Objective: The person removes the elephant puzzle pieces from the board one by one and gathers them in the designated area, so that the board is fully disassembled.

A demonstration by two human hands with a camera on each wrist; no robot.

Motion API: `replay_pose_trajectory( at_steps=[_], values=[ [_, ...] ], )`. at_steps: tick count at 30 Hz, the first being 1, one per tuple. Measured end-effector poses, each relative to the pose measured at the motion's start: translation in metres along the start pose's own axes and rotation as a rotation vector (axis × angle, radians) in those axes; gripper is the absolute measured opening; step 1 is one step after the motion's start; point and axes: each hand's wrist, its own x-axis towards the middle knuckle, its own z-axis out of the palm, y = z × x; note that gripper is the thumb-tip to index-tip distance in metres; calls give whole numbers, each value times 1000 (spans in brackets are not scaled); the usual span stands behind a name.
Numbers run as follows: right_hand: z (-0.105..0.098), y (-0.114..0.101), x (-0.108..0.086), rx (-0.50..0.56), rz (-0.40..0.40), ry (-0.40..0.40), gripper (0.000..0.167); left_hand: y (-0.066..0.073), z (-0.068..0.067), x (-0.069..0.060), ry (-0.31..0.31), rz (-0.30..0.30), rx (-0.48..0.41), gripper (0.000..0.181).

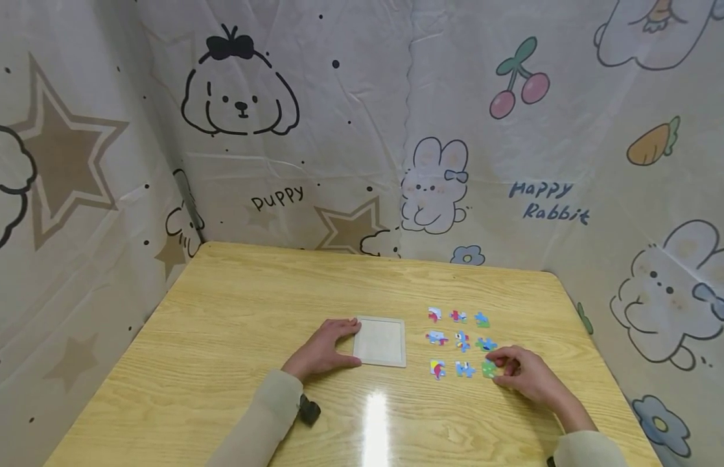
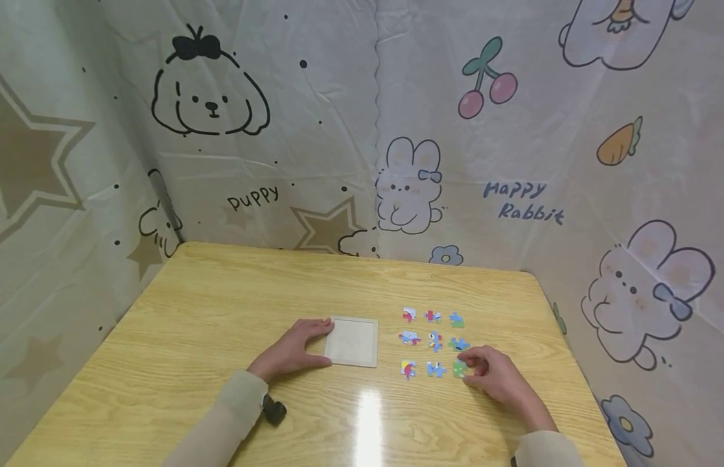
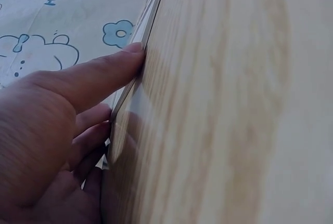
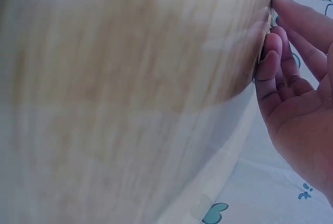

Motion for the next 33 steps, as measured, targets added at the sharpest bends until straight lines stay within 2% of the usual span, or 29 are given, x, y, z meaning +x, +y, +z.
replay_pose_trajectory(
  at_steps=[4,9,12,14,16,19,23,26,29,31,33],
  values=[
    [-2,-5,1,-3,15,0,44,-1,2,1,20,-21,-16,81],
    [-10,-16,5,-36,3,22,40,1,1,-1,41,-66,-88,88],
    [-16,-25,7,-91,-28,52,39,2,-7,-3,46,-65,-141,89],
    [-21,-31,9,-155,-66,79,44,2,-19,-3,53,-33,-124,87],
    [-28,-39,12,-231,-103,114,53,4,-38,-3,78,8,-41,83],
    [-44,-58,18,-347,-158,187,68,4,-78,-5,162,69,221,78],
    [-74,-86,27,-544,-291,400,73,1,-139,-11,295,94,608,79],
    [-94,-96,34,-697,-426,583,71,-3,-177,-19,364,89,829,83],
    [-106,-97,39,-818,-494,665,64,-8,-204,-30,415,81,979,87],
    [-109,-94,43,-885,-501,668,67,-14,-214,-39,447,76,1046,88],
    [-110,-90,47,-930,-498,659,77,-22,-221,-47,471,79,1071,89]
  ],
)
